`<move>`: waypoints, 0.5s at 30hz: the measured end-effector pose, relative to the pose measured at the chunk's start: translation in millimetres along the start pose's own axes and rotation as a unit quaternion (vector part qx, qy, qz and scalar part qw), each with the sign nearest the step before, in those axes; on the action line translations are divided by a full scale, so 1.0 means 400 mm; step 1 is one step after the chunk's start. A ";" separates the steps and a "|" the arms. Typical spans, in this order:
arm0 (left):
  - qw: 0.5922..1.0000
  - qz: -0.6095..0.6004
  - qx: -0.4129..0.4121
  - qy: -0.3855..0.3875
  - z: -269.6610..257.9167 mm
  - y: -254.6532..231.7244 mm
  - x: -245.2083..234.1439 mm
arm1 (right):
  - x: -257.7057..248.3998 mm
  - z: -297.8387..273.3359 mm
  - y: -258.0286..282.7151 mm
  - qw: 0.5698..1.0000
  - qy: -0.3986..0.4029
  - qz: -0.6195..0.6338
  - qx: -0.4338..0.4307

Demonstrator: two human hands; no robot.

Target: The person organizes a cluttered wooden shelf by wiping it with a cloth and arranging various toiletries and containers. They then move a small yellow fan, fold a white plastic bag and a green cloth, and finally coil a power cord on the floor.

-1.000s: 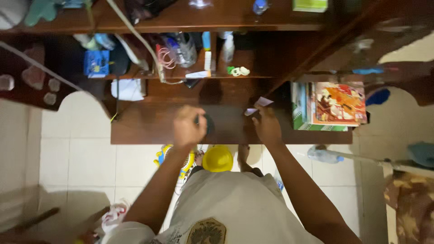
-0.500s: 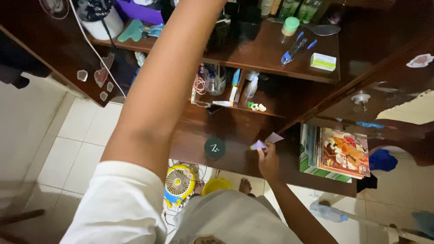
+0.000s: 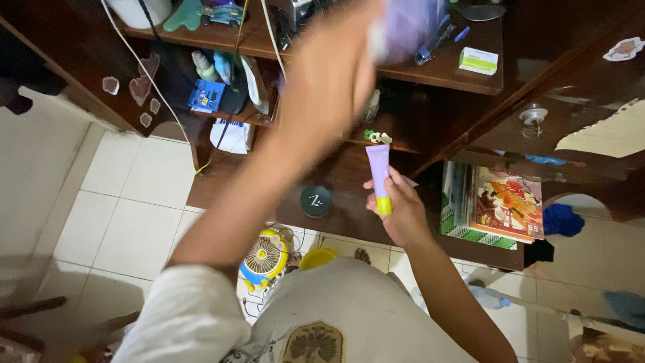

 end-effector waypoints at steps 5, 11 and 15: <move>0.962 0.001 -0.034 0.272 -0.348 -0.065 0.092 | 0.052 0.027 -0.038 0.999 0.013 0.024 -0.040; 0.941 0.162 -0.154 0.253 -0.476 0.053 0.046 | 0.136 0.010 -0.137 0.995 0.100 0.005 0.026; 0.831 -0.043 -0.519 0.195 -0.506 0.216 -0.069 | 0.220 -0.025 -0.112 0.983 0.177 -0.037 0.037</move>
Point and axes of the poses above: each hand's wrist, its own z-axis towards the middle knuckle, its own x-axis out of the palm, y = z × x, the point moved 8 cm from there along z, towards the middle knuckle, and after that the axes turned 11 degrees about -x, right-handed, at the moved point
